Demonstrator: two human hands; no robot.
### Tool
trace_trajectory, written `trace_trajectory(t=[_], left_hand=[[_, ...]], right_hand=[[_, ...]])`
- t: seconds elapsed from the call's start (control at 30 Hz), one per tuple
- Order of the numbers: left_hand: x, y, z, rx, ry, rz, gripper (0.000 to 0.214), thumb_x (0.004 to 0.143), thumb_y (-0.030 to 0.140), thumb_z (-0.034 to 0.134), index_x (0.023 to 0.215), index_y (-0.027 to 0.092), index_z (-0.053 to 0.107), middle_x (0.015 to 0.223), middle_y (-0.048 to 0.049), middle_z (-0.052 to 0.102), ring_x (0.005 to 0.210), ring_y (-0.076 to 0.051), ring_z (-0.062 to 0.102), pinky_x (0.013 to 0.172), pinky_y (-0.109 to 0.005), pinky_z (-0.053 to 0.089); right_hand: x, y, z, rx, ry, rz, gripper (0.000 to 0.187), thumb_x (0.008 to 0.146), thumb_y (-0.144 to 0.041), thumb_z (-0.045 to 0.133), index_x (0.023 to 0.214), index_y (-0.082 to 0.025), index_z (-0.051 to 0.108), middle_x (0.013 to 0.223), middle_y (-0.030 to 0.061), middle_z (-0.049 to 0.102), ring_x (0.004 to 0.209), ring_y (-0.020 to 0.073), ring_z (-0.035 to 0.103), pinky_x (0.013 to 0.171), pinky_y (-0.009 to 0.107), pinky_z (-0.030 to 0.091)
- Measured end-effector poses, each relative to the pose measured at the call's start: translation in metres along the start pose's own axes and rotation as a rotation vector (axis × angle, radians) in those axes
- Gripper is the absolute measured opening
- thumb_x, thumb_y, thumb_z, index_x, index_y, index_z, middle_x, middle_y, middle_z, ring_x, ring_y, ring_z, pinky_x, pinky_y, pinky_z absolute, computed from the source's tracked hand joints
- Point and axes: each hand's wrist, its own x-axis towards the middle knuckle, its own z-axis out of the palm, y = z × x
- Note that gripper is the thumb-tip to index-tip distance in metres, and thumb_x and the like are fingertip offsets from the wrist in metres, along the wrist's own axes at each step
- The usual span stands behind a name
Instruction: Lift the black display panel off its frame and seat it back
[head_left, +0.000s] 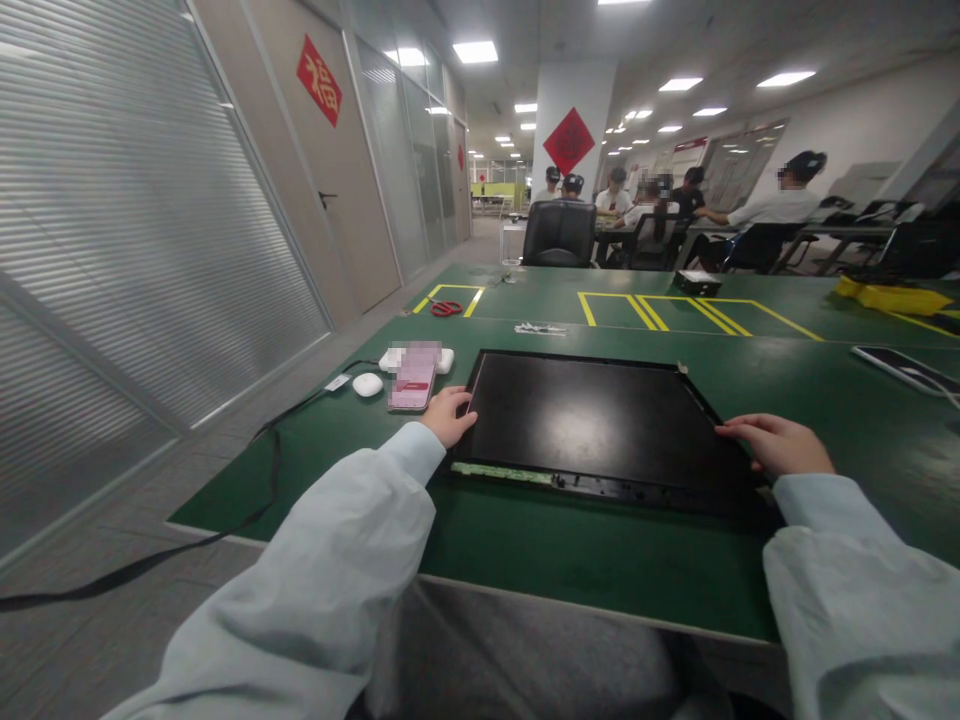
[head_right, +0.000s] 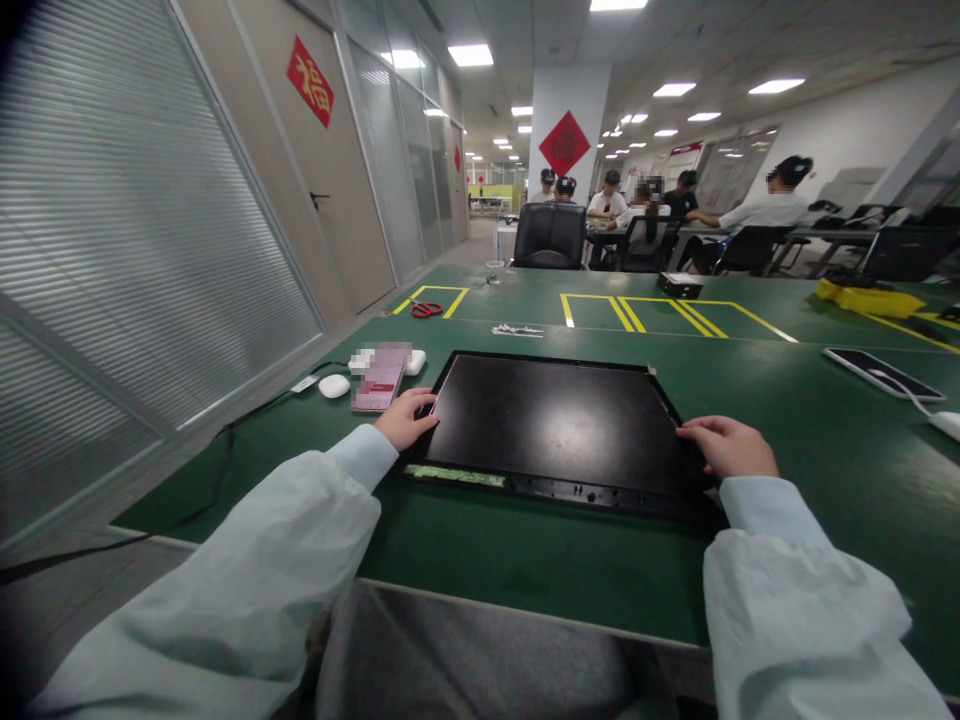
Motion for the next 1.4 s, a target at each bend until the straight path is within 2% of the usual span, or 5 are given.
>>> trace_trajectory(t=[0.27, 0.47, 0.73, 1.13, 1.4], left_hand=[[-0.001, 0.002, 0.001, 0.013, 0.009, 0.014, 0.04, 0.081, 0.028, 0.086, 0.12, 0.023, 0.086, 0.15, -0.0167, 0.076, 0.151, -0.043, 0.065, 0.137, -0.059, 0.044], [-0.001, 0.001, 0.006, -0.244, 0.086, -0.037, 0.079, 0.079, 0.022, 0.089, 0.155, 0.022, 0.068, 0.147, -0.0178, 0.078, 0.145, -0.038, 0.07, 0.132, -0.06, 0.049], [0.001, 0.002, 0.004, -0.153, 0.039, -0.024, 0.081, 0.075, -0.001, 0.07, 0.154, 0.019, 0.068, 0.153, -0.0207, 0.074, 0.147, -0.038, 0.07, 0.13, -0.058, 0.054], [0.0, 0.0, -0.001, -0.01, 0.055, -0.066, 0.084, 0.078, 0.003, 0.073, 0.16, 0.017, 0.065, 0.153, -0.0218, 0.078, 0.154, -0.041, 0.067, 0.133, -0.056, 0.05], [0.0, 0.002, 0.001, -0.259, 0.059, -0.103, 0.074, 0.074, 0.001, 0.073, 0.145, 0.02, 0.077, 0.151, -0.0158, 0.081, 0.152, -0.036, 0.07, 0.136, -0.051, 0.048]], right_hand=[[0.018, 0.018, 0.002, 0.04, -0.004, -0.027, 0.03, 0.067, -0.048, 0.088, 0.086, -0.026, 0.087, 0.101, 0.0062, 0.086, 0.061, 0.0187, 0.065, 0.054, 0.034, 0.054], [0.017, 0.015, 0.004, 0.024, 0.006, 0.021, 0.028, 0.071, -0.047, 0.087, 0.09, -0.026, 0.088, 0.101, 0.0054, 0.085, 0.059, 0.0184, 0.064, 0.056, 0.035, 0.055], [0.021, 0.019, 0.006, 0.053, 0.02, 0.002, 0.029, 0.067, -0.048, 0.088, 0.088, -0.027, 0.088, 0.102, 0.005, 0.086, 0.064, 0.0202, 0.066, 0.056, 0.035, 0.054], [-0.009, -0.007, 0.01, 0.116, 0.062, 0.003, 0.02, 0.063, -0.04, 0.083, 0.077, -0.025, 0.082, 0.082, 0.0038, 0.078, 0.061, 0.0177, 0.06, 0.052, 0.031, 0.049], [-0.01, -0.009, 0.009, 0.094, 0.081, 0.024, 0.021, 0.064, -0.039, 0.081, 0.079, -0.025, 0.083, 0.077, 0.0019, 0.077, 0.055, 0.0173, 0.057, 0.054, 0.033, 0.047]])
